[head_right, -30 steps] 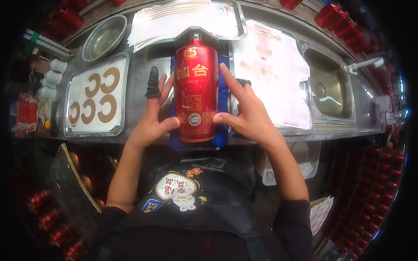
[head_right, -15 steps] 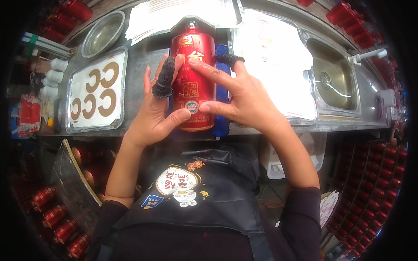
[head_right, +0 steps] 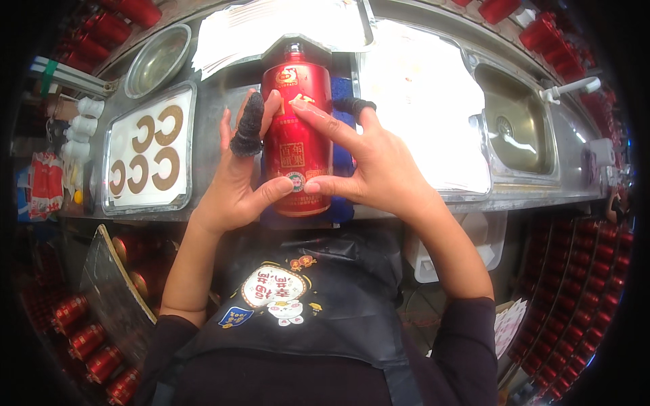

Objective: The person applies gold circular labels to the necks of red cylindrical cans and then wipes the can bodies with a cloth. The person handles the cans one at a time, places them on a work surface, and moves them to a staging area after labeling.

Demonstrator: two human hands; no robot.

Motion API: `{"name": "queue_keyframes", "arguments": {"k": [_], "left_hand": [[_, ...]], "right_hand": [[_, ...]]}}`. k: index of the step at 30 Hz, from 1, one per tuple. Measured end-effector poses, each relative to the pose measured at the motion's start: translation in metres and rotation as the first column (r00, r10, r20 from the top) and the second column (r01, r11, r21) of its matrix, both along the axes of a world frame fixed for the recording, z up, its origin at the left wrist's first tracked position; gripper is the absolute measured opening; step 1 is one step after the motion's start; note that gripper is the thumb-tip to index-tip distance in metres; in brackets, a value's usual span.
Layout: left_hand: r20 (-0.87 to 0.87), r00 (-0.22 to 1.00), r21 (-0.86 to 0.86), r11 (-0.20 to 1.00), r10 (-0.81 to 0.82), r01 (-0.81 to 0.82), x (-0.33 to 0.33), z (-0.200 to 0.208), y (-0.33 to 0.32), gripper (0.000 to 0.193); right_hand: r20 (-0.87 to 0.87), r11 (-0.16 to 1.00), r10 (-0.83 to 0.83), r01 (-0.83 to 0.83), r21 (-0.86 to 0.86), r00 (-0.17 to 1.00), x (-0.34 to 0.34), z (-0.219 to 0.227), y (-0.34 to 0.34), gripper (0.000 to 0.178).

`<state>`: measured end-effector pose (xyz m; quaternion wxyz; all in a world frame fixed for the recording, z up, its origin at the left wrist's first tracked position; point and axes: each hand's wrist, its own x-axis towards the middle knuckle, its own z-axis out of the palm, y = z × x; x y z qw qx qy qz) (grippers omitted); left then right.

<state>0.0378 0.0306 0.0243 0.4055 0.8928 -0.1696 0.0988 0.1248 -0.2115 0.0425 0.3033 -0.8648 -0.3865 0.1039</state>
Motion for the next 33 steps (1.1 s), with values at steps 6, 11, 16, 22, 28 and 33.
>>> {"name": "queue_keyframes", "arguments": {"k": [6, 11, 16, 22, 28, 33], "left_hand": [[0.022, 0.999, -0.112, 0.993, 0.037, -0.035, -0.007, -0.003, 0.0, 0.091], [-0.008, 1.0, -0.017, 1.0, 0.015, -0.016, 0.001, -0.002, 0.0, 0.092], [0.009, 0.999, -0.01, 0.999, 0.031, -0.031, 0.001, 0.003, 0.001, 0.092], [0.063, 0.996, -0.064, 0.996, 0.067, -0.063, -0.001, 0.001, -0.004, 0.093], [0.008, 0.998, 0.054, 0.996, 0.065, -0.065, -0.002, 0.004, -0.007, 0.09], [0.029, 0.995, 0.054, 0.994, 0.093, -0.095, -0.001, 0.007, -0.008, 0.087]], "right_hand": [[-0.09, 1.0, -0.026, 0.026, 0.008, 0.996, -0.007, 0.006, -0.001, 0.087], [0.042, 0.999, -0.003, 0.004, -0.041, 0.999, 0.005, 0.013, 0.008, 0.095], [-0.053, 0.995, -0.044, 0.04, -0.087, 0.998, 0.003, 0.012, 0.011, 0.093], [0.029, 0.999, -0.011, 0.01, 0.031, 1.0, 0.0, 0.015, 0.01, 0.088], [0.063, 0.995, -0.086, 0.089, -0.044, 0.994, 0.006, 0.022, 0.019, 0.081], [0.058, 0.994, -0.108, 0.108, -0.005, 0.992, 0.002, 0.027, 0.025, 0.081]]}}
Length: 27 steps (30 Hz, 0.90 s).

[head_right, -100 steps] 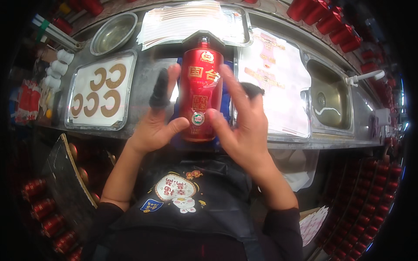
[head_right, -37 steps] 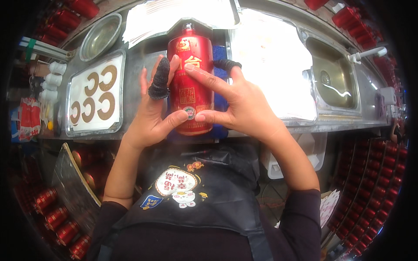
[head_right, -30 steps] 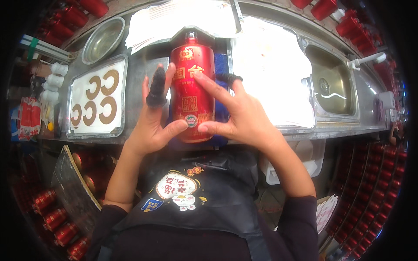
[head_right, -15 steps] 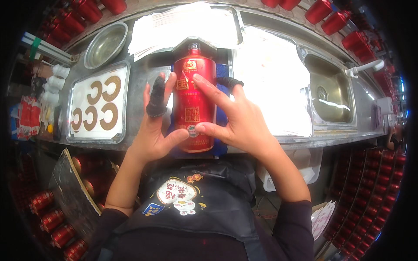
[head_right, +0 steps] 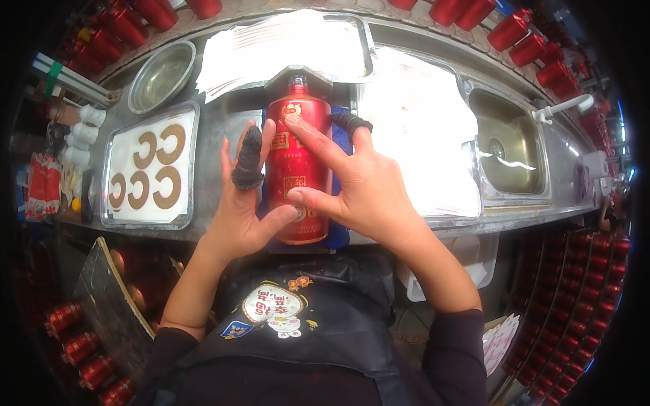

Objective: The person applies gold circular labels to the necks of red cylindrical cans and then wipes the can bodies with a cloth. The person handles the cans one at a time, places them on a work surface, and moves them to a staging area after labeling.

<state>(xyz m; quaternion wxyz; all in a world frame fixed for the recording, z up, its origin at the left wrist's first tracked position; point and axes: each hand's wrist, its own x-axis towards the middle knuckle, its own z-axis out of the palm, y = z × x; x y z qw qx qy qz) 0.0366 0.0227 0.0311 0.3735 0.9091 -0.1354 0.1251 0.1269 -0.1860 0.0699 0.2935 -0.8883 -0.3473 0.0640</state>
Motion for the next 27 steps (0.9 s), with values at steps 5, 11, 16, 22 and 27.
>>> {"name": "queue_keyframes", "arguments": {"k": [5, 11, 16, 22, 27], "left_hand": [[-0.018, 0.999, 0.055, 0.998, -0.029, 0.03, 0.012, 0.003, 0.002, 0.087], [0.01, 1.0, 0.011, 1.0, -0.014, 0.014, 0.004, 0.006, 0.001, 0.088], [-0.005, 0.999, -0.026, 0.999, -0.038, 0.038, 0.006, -0.006, 0.001, 0.087], [0.013, 0.998, -0.01, 0.998, -0.069, 0.07, -0.001, -0.017, 0.008, 0.089], [-0.064, 0.995, -0.37, 0.928, -0.077, 0.048, -0.003, -0.025, 0.006, 0.075]], "right_hand": [[-0.065, 0.996, -0.015, 0.01, -0.087, 0.998, 0.007, 0.003, -0.001, 0.077], [-0.036, 1.0, -0.006, 0.006, -0.001, 0.999, -0.005, -0.012, -0.012, 0.074], [-0.08, 0.997, 0.062, -0.065, -0.033, 0.995, -0.013, -0.025, -0.023, 0.08], [-0.058, 0.997, 0.08, -0.079, 0.024, 0.995, -0.019, -0.031, -0.028, 0.08], [-0.072, 0.993, 0.073, -0.066, 0.094, 0.995, -0.012, -0.038, -0.032, 0.077]]}}
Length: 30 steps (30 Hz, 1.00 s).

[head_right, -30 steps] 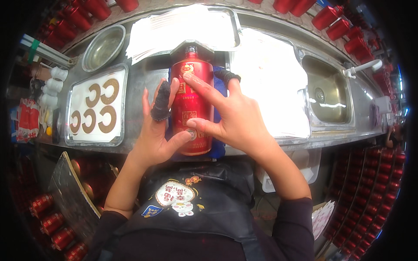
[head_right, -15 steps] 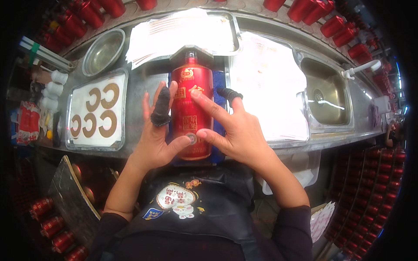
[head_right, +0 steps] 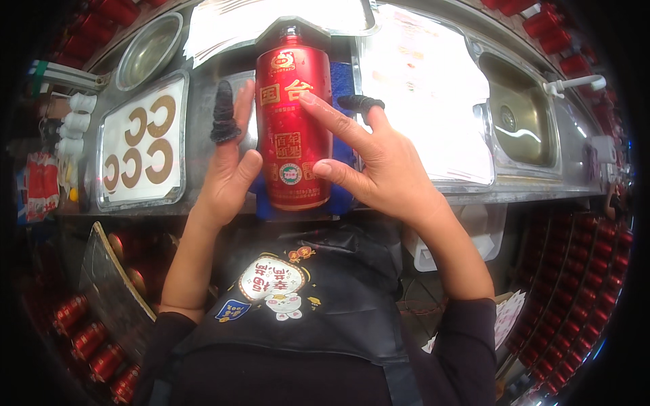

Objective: The person applies gold circular labels to the necks of red cylindrical cans and then wipes the can bodies with a cloth. The person handles the cans one at a time, places them on a work surface, and moves them to a staging area after labeling.

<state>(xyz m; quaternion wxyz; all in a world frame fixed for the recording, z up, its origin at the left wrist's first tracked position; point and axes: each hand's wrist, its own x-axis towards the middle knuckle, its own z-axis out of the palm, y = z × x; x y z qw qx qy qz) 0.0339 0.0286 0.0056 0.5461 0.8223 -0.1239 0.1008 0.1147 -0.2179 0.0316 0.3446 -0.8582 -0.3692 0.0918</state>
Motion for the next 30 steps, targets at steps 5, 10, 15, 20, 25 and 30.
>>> {"name": "queue_keyframes", "arguments": {"k": [5, 10, 15, 20, 25, 30], "left_hand": [[-0.037, 0.999, 0.003, 1.0, -0.016, 0.016, -0.007, -0.001, 0.001, 0.075], [-0.04, 0.999, 0.027, 1.0, 0.001, 0.0, -0.004, -0.007, 0.004, 0.082], [-0.078, 0.997, 0.008, 1.0, -0.028, 0.028, -0.004, -0.01, 0.002, 0.091], [-0.096, 0.992, -0.1, 0.992, -0.084, 0.074, -0.009, -0.004, 0.003, 0.093], [-0.104, 0.986, -0.173, 0.978, -0.134, 0.115, -0.008, -0.004, -0.001, 0.093], [-0.062, 0.992, -0.308, 0.948, -0.106, 0.082, -0.007, -0.006, -0.004, 0.095]], "right_hand": [[-0.079, 1.0, 0.016, -0.018, -0.019, 0.997, 0.004, -0.005, -0.004, 0.079], [-0.004, 1.0, 0.028, -0.028, -0.007, 1.0, -0.003, -0.001, 0.0, 0.081], [-0.059, 0.998, 0.018, -0.021, -0.057, 0.998, -0.008, 0.004, 0.001, 0.088], [-0.025, 1.0, -0.003, 0.002, -0.022, 1.0, -0.003, 0.004, -0.002, 0.078], [-0.109, 0.998, 0.015, -0.021, -0.056, 0.994, -0.001, 0.002, -0.003, 0.079], [-0.169, 1.0, 0.005, -0.001, 0.024, 0.986, -0.003, 0.002, -0.005, 0.079]]}}
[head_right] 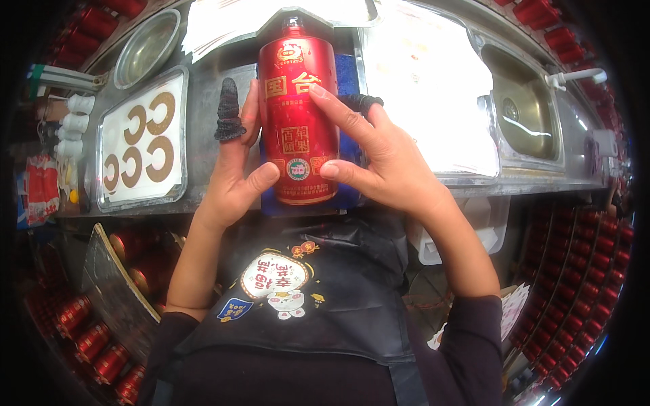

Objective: The person applies gold circular labels to the necks of red cylindrical cans and then wipes the can bodies with a cloth. The person handles the cans one at a time, places them on a work surface, and moves them to a staging area after labeling.

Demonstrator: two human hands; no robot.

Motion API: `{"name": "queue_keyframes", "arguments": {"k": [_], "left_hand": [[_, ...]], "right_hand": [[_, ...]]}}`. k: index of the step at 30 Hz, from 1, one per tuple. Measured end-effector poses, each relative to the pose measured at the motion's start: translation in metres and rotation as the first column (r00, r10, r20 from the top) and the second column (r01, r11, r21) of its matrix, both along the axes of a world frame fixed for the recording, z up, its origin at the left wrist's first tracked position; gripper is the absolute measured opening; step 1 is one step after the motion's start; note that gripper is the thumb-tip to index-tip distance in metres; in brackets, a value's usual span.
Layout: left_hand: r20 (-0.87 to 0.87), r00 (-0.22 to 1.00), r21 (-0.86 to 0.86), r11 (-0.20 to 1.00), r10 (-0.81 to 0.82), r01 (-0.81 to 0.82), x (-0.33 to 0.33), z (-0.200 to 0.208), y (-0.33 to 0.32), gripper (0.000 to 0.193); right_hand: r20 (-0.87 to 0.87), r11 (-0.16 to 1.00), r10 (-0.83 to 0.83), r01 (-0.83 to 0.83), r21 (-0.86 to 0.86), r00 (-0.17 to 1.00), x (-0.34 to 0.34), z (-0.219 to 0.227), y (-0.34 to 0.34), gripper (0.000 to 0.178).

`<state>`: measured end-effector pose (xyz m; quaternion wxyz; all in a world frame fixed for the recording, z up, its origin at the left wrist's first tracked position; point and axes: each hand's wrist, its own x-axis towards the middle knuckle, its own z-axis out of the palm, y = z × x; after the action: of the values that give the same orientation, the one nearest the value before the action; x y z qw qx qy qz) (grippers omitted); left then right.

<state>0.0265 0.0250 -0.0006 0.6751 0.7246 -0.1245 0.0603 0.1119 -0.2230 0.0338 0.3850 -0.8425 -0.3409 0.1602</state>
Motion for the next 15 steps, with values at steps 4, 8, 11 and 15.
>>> {"name": "queue_keyframes", "arguments": {"k": [4, 8, 11, 15], "left_hand": [[0.006, 1.0, 0.101, 0.995, 0.021, -0.021, -0.001, 0.001, -0.002, 0.092], [0.028, 0.999, 0.11, 0.993, 0.036, -0.039, -0.002, 0.002, -0.001, 0.091], [0.031, 0.999, 0.143, 0.989, 0.036, -0.04, 0.0, 0.002, 0.003, 0.092], [0.038, 0.999, 0.202, 0.978, 0.04, -0.047, 0.001, 0.0, 0.003, 0.094]], "right_hand": [[0.08, 0.999, 0.029, -0.026, -0.046, 0.996, 0.002, -0.002, -0.001, 0.078], [0.037, 1.0, 0.011, -0.011, -0.004, 0.999, 0.003, -0.002, 0.003, 0.078], [0.08, 1.0, 0.002, -0.003, 0.009, 0.997, 0.0, 0.003, 0.006, 0.078], [0.194, 0.994, 0.041, -0.021, -0.103, 0.98, -0.001, 0.011, 0.009, 0.083]]}}
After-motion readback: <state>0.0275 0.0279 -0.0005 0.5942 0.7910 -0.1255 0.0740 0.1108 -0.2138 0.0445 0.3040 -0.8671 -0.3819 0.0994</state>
